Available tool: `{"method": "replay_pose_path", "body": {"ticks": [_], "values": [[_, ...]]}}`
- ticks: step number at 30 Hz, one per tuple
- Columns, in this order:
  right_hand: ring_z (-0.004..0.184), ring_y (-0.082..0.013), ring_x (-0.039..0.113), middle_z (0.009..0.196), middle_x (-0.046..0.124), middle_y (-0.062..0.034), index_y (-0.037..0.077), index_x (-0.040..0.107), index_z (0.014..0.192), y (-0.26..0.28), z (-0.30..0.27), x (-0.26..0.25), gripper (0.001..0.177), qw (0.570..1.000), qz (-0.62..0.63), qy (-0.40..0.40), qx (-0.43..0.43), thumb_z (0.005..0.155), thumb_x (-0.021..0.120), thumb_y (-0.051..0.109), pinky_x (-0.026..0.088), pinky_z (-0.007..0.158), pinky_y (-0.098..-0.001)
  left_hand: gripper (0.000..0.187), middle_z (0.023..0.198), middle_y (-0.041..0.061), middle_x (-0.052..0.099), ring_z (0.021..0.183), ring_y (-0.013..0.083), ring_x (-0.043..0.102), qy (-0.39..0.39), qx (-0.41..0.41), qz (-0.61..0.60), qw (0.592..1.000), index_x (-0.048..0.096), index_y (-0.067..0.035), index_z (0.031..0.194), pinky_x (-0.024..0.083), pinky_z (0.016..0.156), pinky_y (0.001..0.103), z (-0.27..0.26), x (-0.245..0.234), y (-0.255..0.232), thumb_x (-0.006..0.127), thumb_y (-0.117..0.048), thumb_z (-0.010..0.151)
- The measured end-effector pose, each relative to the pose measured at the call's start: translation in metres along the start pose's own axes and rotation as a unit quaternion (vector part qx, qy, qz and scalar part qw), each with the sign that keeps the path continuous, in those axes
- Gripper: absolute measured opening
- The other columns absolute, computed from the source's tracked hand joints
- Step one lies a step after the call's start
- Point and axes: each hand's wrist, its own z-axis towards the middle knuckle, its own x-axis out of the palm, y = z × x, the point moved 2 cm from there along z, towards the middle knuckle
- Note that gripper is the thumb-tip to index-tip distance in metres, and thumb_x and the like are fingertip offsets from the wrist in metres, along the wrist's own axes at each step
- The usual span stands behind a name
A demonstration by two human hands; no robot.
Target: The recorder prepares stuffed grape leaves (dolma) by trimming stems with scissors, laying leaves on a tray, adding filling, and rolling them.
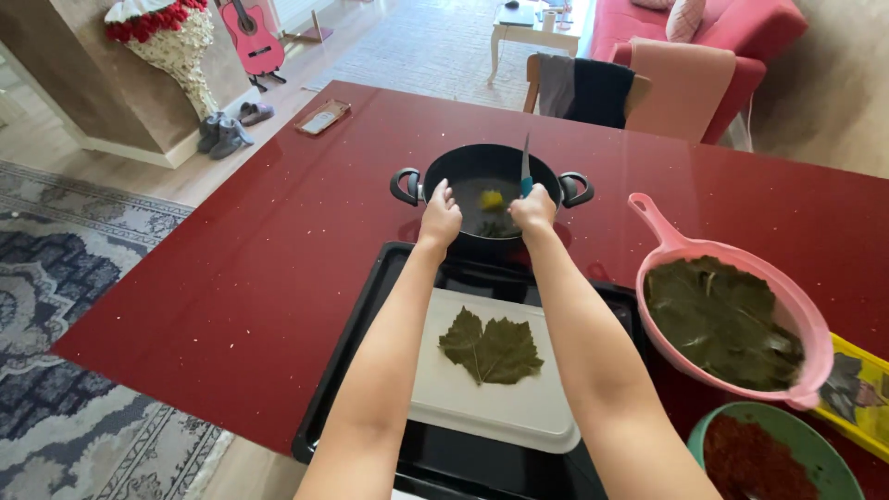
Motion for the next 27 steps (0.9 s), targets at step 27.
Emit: {"method": "replay_pose_path", "body": {"ticks": [27], "values": [[0.079, -0.0266, 0.077, 0.083, 0.076, -0.0107, 0.003, 0.065, 0.095, 0.013, -0.196, -0.087, 0.018, 0.978, 0.002, 0.032, -0.206, 0.083, 0.072, 0.016, 0.059, 0.072, -0.0387, 0.025, 0.121, 0.015, 0.070, 0.116, 0.0362, 0.064, 0.019, 0.106, 0.377, 0.920, 0.071, -0.006, 0.113, 0.051, 0.099, 0.045, -0.230, -0.024, -0.152, 0.066, -0.013, 0.090]]}}
